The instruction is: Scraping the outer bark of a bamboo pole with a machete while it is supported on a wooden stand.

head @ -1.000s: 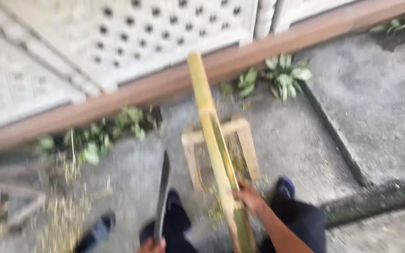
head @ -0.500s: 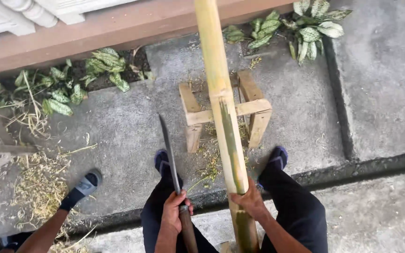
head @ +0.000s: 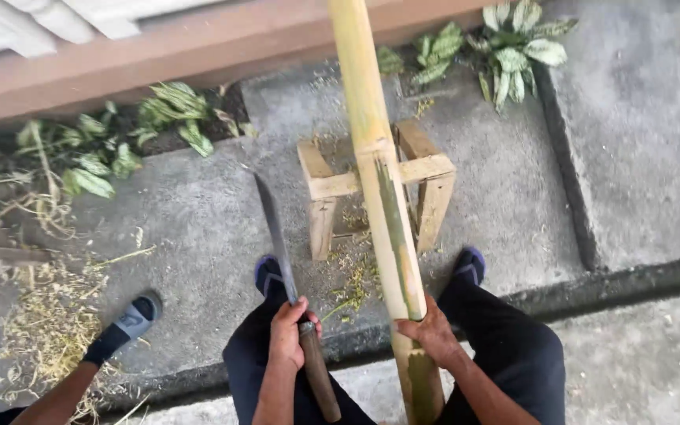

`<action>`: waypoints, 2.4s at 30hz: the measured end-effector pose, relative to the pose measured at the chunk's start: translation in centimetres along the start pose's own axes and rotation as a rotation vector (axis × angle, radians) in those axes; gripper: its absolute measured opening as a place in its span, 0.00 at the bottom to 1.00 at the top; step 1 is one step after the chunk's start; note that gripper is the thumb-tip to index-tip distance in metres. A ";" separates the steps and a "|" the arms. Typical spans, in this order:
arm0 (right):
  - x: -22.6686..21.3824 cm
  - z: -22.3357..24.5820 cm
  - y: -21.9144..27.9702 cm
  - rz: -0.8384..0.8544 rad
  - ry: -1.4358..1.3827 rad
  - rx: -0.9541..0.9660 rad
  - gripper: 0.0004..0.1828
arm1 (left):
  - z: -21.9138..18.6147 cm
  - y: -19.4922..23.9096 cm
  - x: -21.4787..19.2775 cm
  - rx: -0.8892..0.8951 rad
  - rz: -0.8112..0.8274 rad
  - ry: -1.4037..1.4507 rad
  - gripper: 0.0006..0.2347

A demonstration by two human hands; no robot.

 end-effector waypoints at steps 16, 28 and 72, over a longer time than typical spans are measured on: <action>-5.9 -5.8 -3.7 -0.094 -0.547 -0.079 0.22 | -5.1 7.8 0.8 0.262 0.080 0.020 0.10; -6.2 -3.7 1.4 0.051 -0.442 -0.255 0.26 | -3.5 10.0 9.4 0.410 0.088 -0.392 0.16; -6.5 30.8 -21.9 -0.375 0.819 -1.505 0.36 | -22.2 -2.6 27.5 1.171 -0.037 -1.641 0.28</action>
Point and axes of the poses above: each hand's wrist, its own y-axis away from the middle knuckle, its own x-axis out of the palm, z = x × y, the point moved 10 cm from there along -y, towards the middle knuckle, and after that the axes turned 15 degrees about -z, right-handed, at the moved point
